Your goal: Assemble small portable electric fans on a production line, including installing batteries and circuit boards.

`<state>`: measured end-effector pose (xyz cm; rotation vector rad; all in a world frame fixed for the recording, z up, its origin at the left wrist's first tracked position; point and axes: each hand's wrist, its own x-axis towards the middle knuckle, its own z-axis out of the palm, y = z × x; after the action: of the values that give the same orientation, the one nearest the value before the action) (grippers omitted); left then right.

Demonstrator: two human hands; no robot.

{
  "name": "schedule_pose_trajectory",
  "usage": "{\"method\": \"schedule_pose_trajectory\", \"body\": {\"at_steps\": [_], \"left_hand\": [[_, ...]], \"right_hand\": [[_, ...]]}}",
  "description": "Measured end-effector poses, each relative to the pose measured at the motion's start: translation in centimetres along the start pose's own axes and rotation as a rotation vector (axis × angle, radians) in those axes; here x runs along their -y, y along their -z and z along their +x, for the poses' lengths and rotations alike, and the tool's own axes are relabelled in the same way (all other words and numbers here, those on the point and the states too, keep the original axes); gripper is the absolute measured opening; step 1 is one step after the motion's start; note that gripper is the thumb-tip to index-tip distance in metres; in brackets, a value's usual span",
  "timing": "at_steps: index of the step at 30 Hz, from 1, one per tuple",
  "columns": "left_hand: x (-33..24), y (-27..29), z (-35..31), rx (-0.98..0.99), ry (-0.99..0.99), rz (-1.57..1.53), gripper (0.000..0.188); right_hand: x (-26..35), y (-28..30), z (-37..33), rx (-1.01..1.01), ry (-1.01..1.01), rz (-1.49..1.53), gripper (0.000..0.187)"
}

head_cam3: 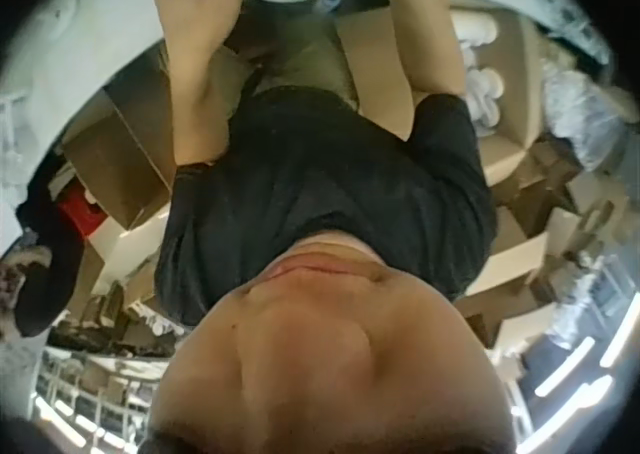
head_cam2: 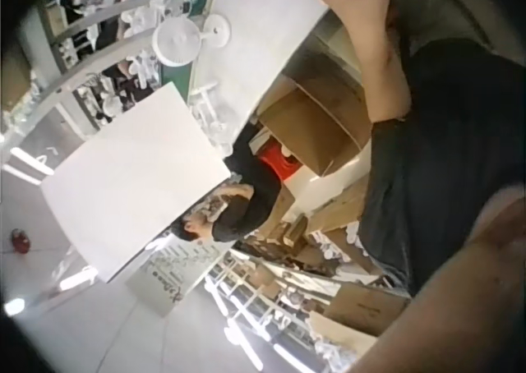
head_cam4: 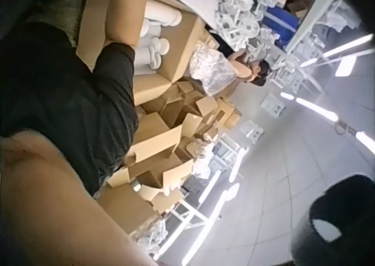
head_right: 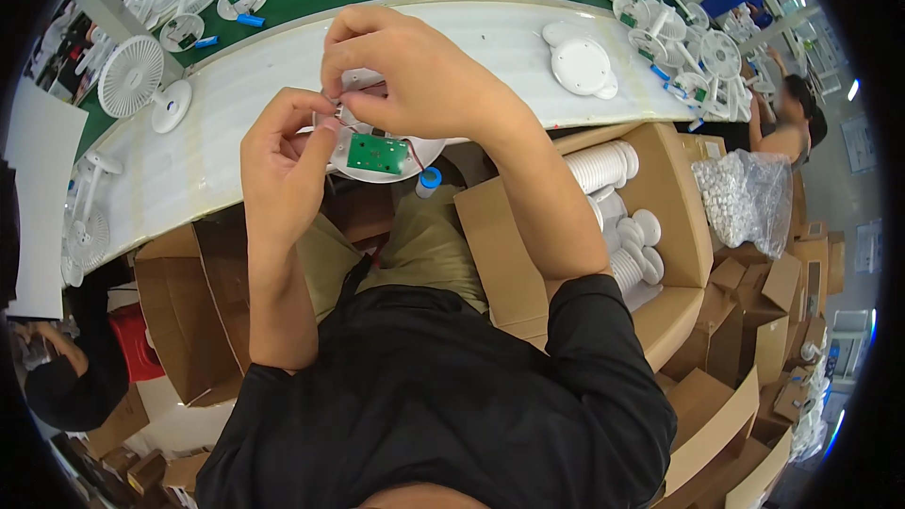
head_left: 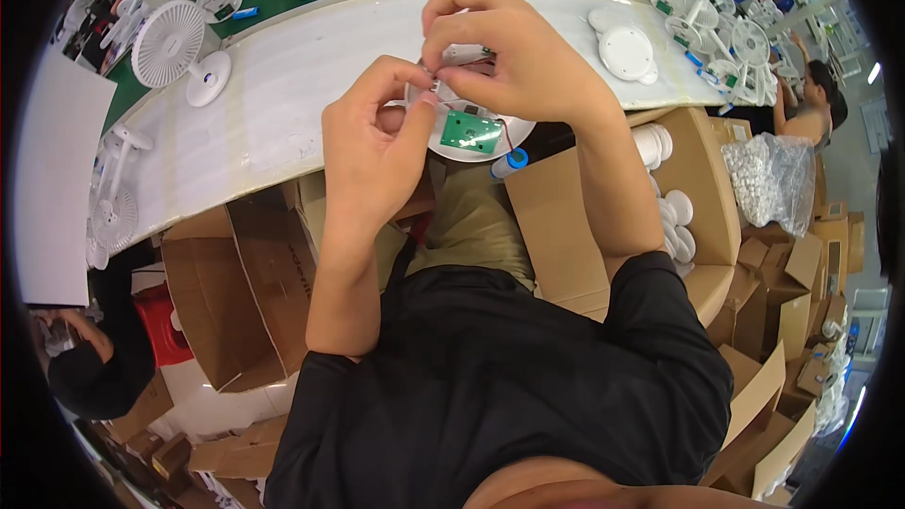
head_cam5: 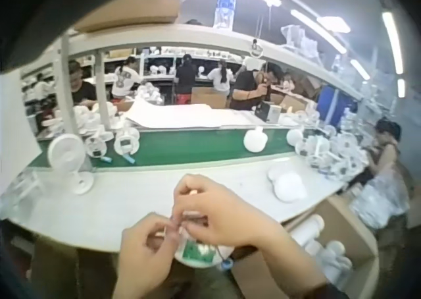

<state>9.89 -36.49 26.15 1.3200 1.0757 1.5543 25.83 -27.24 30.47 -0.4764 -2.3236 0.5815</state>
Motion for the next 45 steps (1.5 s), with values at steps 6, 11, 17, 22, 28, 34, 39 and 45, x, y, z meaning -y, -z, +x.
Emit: {"method": "schedule_pose_trajectory", "body": {"at_steps": [6, 11, 17, 22, 28, 34, 39, 45], "left_hand": [[0.0, -0.7, 0.3, 0.008, -0.066, 0.205, 0.009], [0.5, -1.2, -0.1, -0.041, -0.080, 0.226, 0.008], [1.0, -1.9, 0.7, -0.073, -0.135, 0.235, 0.007], [1.0, -2.1, 0.4, -0.127, -0.105, 0.226, 0.007], [0.4, -2.3, 0.3, -0.135, -0.118, 0.230, 0.007], [0.5, -2.2, -0.5, -0.139, -0.102, 0.194, 0.007], [0.6, -1.7, -1.1, -0.123, -0.059, 0.258, 0.007], [1.4, -1.7, -0.8, -0.136, -0.167, 0.207, 0.010]], "right_hand": [[-0.5, 1.0, -0.9, -0.033, 0.049, -0.008, 0.014], [0.3, 0.7, -9.6, -0.470, -0.184, 0.114, 0.029], [2.9, -3.0, -12.8, -0.432, -0.476, 0.298, 0.029], [3.4, -0.4, -12.7, -0.230, -0.592, 0.679, 0.032], [4.2, 0.5, -10.6, -0.228, -0.640, 1.196, 0.032], [4.6, -1.6, -8.9, -0.575, -0.518, 0.694, 0.025], [5.4, -2.7, -7.8, -0.704, -0.681, 0.589, 0.022], [2.7, -3.5, -7.9, -0.679, -0.534, 0.107, 0.014]]}}
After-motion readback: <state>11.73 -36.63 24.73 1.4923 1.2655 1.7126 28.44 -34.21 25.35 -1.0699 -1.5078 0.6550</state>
